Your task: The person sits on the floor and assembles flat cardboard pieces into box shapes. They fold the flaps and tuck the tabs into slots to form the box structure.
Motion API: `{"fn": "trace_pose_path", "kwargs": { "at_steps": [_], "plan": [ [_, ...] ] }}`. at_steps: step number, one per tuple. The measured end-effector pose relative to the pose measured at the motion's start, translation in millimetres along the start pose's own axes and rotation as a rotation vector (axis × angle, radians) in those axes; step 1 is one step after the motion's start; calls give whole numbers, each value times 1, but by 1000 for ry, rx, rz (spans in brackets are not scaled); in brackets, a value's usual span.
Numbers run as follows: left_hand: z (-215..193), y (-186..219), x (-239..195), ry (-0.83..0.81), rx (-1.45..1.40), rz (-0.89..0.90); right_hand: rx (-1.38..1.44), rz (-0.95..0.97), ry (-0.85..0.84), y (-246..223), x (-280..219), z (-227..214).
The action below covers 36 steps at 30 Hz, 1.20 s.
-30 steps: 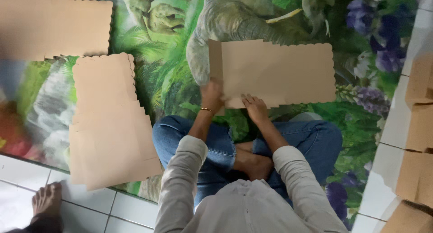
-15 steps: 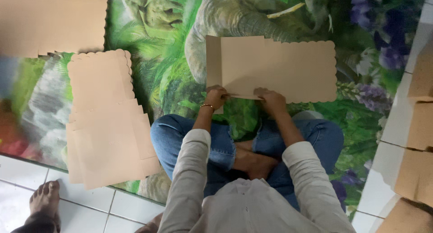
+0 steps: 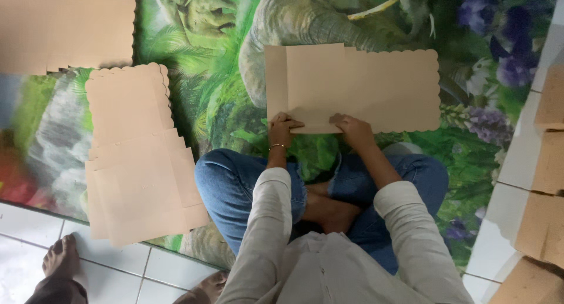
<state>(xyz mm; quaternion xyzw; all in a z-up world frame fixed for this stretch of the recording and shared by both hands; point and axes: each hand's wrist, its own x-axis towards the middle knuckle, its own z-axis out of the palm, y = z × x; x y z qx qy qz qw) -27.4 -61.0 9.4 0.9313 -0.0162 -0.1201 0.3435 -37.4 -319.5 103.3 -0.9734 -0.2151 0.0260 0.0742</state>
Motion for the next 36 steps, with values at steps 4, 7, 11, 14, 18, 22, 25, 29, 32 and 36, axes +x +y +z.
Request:
{"fn": "trace_pose_path", "kwargs": {
  "at_steps": [4,7,11,14,18,22,25,29,32,36],
  "plan": [
    [11,17,3,83,-33,-161,49,134,-117,33,14,40],
    [34,13,7,107,-9,-279,110,189,-155,37,30,28],
    [-11,54,-14,218,-92,-376,229,312,-177,33,44,15],
    [-7,57,-15,275,-60,-407,248,391,-257,31,49,5],
    [-18,79,-19,251,7,-471,199,409,-261,21,50,-15],
    [-13,82,-14,202,-67,-537,140,392,-198,14,53,-27],
    [2,71,-5,186,-111,-570,149,383,-201,-7,54,-50],
    [10,69,8,133,-55,-674,189,387,-181,-28,55,-67],
    [-14,86,-5,133,-168,-654,94,413,-223,-15,62,-26],
    [-10,92,-3,189,-195,-658,125,456,-260,-14,70,-20]
  ]
}}
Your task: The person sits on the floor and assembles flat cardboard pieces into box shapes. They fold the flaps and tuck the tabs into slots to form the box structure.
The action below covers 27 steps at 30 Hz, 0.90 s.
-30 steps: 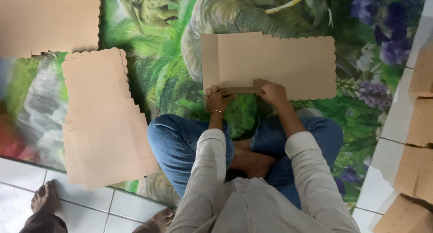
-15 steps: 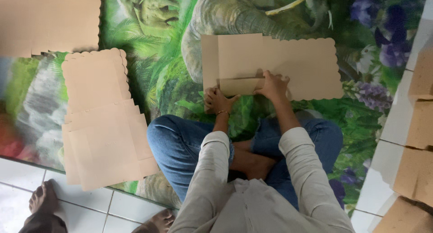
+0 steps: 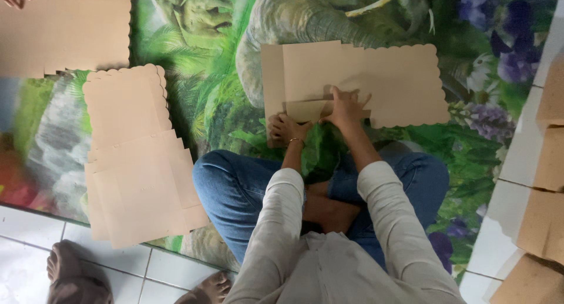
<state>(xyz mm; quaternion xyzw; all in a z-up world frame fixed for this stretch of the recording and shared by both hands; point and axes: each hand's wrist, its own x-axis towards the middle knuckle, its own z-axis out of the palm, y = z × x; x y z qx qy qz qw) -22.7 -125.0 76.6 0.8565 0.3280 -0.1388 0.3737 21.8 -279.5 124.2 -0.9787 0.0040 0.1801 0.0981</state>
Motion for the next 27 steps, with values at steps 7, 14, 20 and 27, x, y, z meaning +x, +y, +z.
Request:
{"fn": "trace_pose_path", "kwargs": {
  "at_steps": [7,14,20,27],
  "plan": [
    [9,-17,36,-20,113,-100,-20,47,-27,-3,-11,-24],
    [19,-35,57,47,291,-86,49,91,-16,29,-38,-60],
    [-25,-38,55,5,173,-65,294,213,-16,56,-51,-83],
    [-23,-38,59,-60,149,-70,241,120,-67,55,-43,-54]
  ]
}}
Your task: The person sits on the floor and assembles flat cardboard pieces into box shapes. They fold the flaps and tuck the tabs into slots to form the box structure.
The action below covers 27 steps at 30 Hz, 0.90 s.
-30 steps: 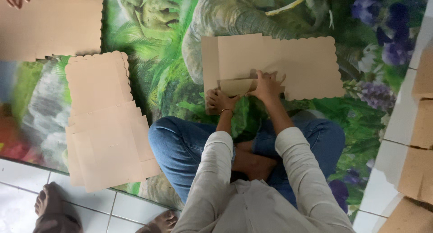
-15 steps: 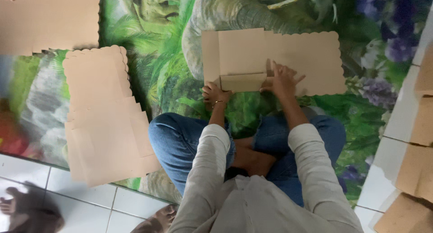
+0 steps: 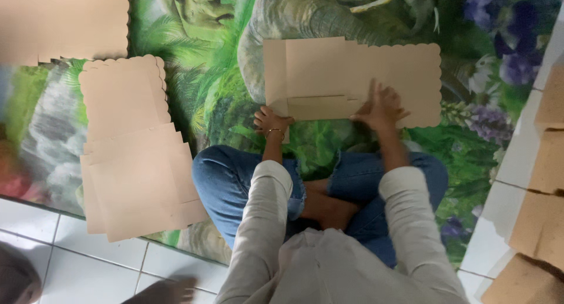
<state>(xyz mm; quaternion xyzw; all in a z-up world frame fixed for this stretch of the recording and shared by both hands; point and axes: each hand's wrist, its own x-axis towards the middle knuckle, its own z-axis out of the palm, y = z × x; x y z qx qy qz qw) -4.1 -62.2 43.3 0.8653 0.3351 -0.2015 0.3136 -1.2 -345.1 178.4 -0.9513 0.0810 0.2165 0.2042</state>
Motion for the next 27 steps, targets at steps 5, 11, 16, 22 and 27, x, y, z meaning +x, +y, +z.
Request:
{"fn": "trace_pose_path", "kwargs": {
  "at_steps": [5,11,16,22,27],
  "plan": [
    [-12,19,-27,16,-24,0,98,38,14,-19,23,59],
    [-19,22,-7,-125,28,-17,57,-125,145,-104,1,88],
    [63,-48,100,-90,174,106,-15,-205,234,-98,12,115],
    [53,-76,119,-112,66,122,-79,-709,330,-54,66,208],
    [61,-95,151,-240,-134,266,-18,-957,362,-50,61,219]
  ]
}}
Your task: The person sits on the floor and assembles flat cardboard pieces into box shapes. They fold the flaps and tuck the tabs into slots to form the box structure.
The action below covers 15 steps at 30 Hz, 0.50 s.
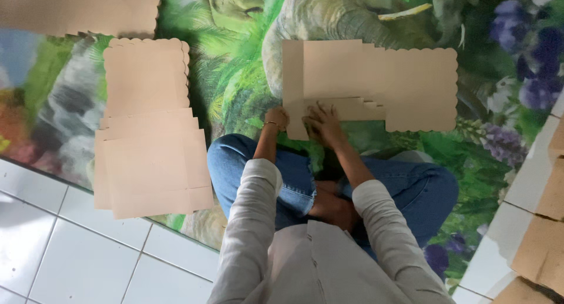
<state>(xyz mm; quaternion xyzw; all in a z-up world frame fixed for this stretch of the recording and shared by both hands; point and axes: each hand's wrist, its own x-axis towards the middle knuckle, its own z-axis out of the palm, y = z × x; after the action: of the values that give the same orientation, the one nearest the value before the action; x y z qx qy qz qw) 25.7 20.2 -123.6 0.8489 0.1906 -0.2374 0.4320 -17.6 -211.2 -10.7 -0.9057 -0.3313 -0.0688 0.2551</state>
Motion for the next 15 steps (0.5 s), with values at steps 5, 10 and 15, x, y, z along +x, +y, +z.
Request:
{"fn": "trace_pose_path", "kwargs": {
  "at_steps": [5,10,15],
  "plan": [
    [-15,13,-23,-49,73,-46,-149,81,7,-29,7,-2],
    [-22,21,-47,3,75,-42,-34,192,79,-39,14,-1],
    [-39,57,-88,60,107,-119,19,376,-52,-55,29,-19]
  ]
}}
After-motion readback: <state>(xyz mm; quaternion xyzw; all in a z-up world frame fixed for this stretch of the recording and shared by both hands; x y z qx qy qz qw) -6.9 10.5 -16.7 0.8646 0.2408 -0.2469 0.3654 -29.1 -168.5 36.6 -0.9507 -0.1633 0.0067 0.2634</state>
